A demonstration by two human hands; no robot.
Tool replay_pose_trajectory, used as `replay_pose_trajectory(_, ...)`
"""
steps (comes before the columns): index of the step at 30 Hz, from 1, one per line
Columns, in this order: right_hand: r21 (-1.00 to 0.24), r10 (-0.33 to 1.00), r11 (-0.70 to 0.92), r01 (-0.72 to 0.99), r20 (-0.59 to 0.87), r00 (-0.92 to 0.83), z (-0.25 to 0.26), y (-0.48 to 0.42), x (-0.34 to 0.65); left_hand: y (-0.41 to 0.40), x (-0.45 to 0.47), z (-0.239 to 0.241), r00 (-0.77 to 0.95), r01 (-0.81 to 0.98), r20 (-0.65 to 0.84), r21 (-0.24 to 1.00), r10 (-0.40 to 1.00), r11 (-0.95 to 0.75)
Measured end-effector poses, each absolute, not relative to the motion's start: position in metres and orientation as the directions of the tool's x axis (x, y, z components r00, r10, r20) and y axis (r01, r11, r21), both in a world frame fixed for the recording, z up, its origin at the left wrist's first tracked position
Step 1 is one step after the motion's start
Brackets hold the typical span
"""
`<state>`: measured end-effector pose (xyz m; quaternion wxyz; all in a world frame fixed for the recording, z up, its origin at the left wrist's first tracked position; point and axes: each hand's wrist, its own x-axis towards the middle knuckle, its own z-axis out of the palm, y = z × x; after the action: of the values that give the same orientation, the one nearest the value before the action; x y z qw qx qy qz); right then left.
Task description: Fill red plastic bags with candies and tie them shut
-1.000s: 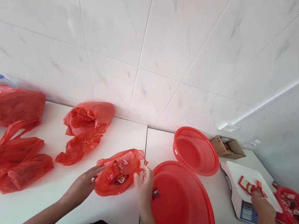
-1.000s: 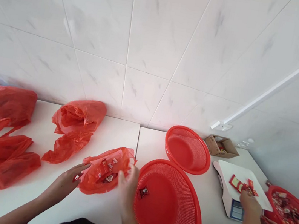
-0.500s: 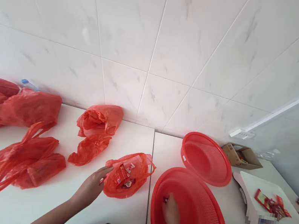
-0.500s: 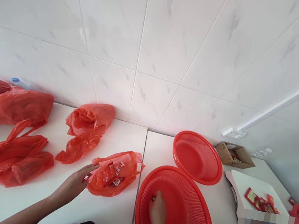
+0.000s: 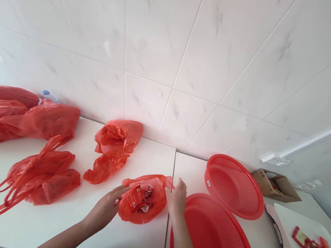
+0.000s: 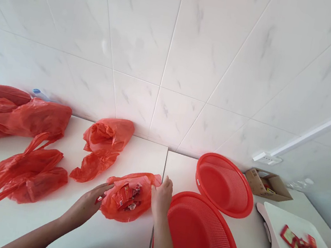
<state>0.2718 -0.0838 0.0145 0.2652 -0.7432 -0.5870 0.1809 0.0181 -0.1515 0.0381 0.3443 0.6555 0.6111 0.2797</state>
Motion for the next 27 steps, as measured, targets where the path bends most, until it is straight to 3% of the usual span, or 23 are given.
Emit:
replay_pose_trajectory(3, -0.525, 0.978, -0.193, 0.829, -0.036, 0.205, 0.010, -0.072, 0.282, -0.148, 0.015, 0.042, 0.099, 0.607, -0.041, 0.794, 0.994, -0.027)
replay_pose_trajectory(8, -0.626, 0.986, -0.167, 0.761, -0.096, 0.138, 0.040, -0.081, 0.290, -0.134, 0.009, 0.064, 0.075, 0.643, -0.005, 0.765, 0.997, -0.044)
replay_pose_trajectory(12, -0.913, 0.992, -0.117, 0.390, -0.091, 0.085, 0.086, -0.103, 0.294, -0.129, 0.006, 0.097, 0.062, 0.599, 0.079, 0.795, 0.995, -0.100)
replay_pose_trajectory(14, -0.971, 0.991, -0.117, 0.210, -0.101, 0.083, 0.102, -0.114, 0.296, -0.129, 0.006, 0.111, 0.054, 0.571, 0.125, 0.810, 0.991, -0.134)
replay_pose_trajectory(21, -0.980, 0.989, -0.137, 0.142, -0.127, 0.082, 0.101, -0.133, 0.295, -0.134, 0.004, 0.133, 0.125, 0.574, 0.175, 0.790, 0.977, -0.215)
replay_pose_trajectory(27, -0.989, 0.984, -0.125, 0.072, -0.115, 0.138, 0.083, -0.138, 0.289, -0.141, -0.003, 0.136, 0.255, 0.660, 0.074, 0.715, 0.964, -0.229)
